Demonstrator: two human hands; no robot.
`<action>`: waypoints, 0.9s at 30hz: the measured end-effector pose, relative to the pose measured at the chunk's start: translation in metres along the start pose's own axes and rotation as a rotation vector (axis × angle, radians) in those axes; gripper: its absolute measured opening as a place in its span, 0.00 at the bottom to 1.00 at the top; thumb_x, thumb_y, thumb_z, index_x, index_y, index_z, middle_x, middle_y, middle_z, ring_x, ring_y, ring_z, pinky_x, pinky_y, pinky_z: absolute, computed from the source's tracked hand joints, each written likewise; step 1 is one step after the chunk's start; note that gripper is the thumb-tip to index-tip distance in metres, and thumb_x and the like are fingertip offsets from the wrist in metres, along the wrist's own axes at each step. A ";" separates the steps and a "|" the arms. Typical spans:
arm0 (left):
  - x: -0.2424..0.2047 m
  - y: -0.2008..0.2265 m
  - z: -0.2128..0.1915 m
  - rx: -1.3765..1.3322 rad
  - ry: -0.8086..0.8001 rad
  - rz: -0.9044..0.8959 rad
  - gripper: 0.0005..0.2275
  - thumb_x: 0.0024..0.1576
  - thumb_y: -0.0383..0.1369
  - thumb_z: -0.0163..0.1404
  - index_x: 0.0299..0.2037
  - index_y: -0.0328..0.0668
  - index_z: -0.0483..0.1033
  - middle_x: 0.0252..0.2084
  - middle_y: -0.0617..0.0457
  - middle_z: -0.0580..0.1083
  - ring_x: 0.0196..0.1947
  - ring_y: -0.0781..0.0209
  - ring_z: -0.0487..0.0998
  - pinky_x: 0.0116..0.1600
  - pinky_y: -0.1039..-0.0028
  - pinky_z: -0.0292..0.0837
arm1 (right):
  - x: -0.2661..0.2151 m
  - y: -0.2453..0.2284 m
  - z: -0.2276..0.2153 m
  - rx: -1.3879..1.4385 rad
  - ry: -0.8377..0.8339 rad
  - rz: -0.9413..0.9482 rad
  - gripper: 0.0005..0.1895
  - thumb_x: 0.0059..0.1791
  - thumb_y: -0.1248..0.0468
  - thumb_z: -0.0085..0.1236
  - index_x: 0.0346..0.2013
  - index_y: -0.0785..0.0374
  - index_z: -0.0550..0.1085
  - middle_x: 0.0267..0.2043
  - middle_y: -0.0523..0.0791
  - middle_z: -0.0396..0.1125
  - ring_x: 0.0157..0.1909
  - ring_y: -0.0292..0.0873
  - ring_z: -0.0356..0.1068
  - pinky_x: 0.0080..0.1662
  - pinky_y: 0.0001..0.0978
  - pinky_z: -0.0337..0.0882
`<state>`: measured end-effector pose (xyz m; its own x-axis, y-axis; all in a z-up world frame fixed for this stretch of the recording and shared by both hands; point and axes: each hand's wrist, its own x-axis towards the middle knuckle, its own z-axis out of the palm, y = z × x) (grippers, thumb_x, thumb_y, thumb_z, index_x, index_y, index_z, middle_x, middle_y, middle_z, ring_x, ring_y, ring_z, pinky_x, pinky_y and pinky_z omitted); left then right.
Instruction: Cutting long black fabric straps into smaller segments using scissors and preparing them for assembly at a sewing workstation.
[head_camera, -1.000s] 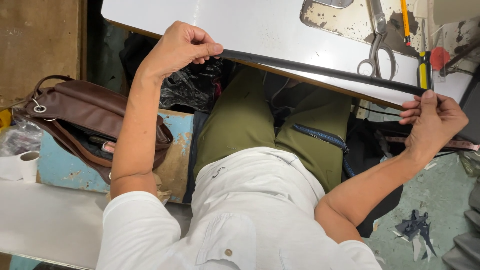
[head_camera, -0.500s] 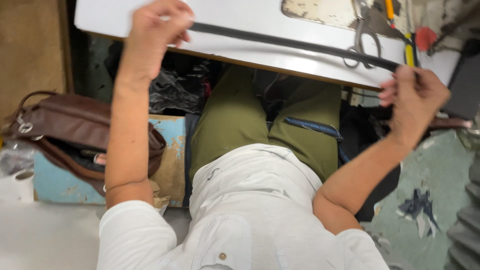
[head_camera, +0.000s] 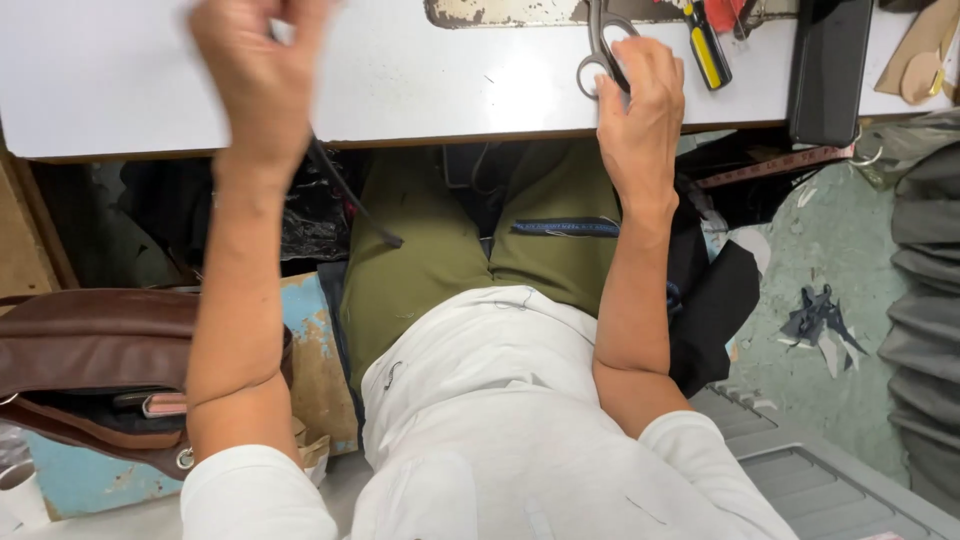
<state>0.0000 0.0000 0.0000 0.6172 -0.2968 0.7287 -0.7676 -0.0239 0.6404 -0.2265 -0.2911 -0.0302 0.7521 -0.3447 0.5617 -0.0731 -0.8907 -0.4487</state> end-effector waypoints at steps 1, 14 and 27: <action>0.000 0.006 0.018 0.060 -0.120 0.013 0.05 0.69 0.23 0.65 0.40 0.34 0.85 0.34 0.49 0.83 0.31 0.64 0.76 0.36 0.69 0.73 | -0.001 0.006 0.004 -0.028 -0.055 0.047 0.11 0.56 0.78 0.56 0.54 0.73 0.74 0.55 0.54 0.68 0.52 0.57 0.63 0.47 0.48 0.67; -0.030 0.083 0.041 -0.382 -0.440 -0.616 0.09 0.60 0.30 0.64 0.46 0.45 0.78 0.32 0.56 0.85 0.31 0.73 0.85 0.45 0.82 0.81 | -0.002 0.005 0.003 -0.068 -0.038 0.088 0.11 0.50 0.77 0.57 0.47 0.70 0.78 0.46 0.51 0.70 0.45 0.51 0.66 0.44 0.43 0.69; -0.047 0.080 0.041 -0.303 -0.391 -0.668 0.08 0.59 0.28 0.65 0.40 0.46 0.77 0.28 0.56 0.85 0.29 0.73 0.85 0.43 0.84 0.81 | 0.001 -0.007 0.007 -0.052 -0.007 0.023 0.14 0.49 0.80 0.51 0.47 0.71 0.77 0.45 0.51 0.68 0.42 0.50 0.66 0.43 0.42 0.68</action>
<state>-0.0977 -0.0269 0.0068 0.7788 -0.6232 0.0709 -0.1467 -0.0712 0.9866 -0.2204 -0.2833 -0.0318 0.7544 -0.3636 0.5465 -0.1244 -0.8966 -0.4249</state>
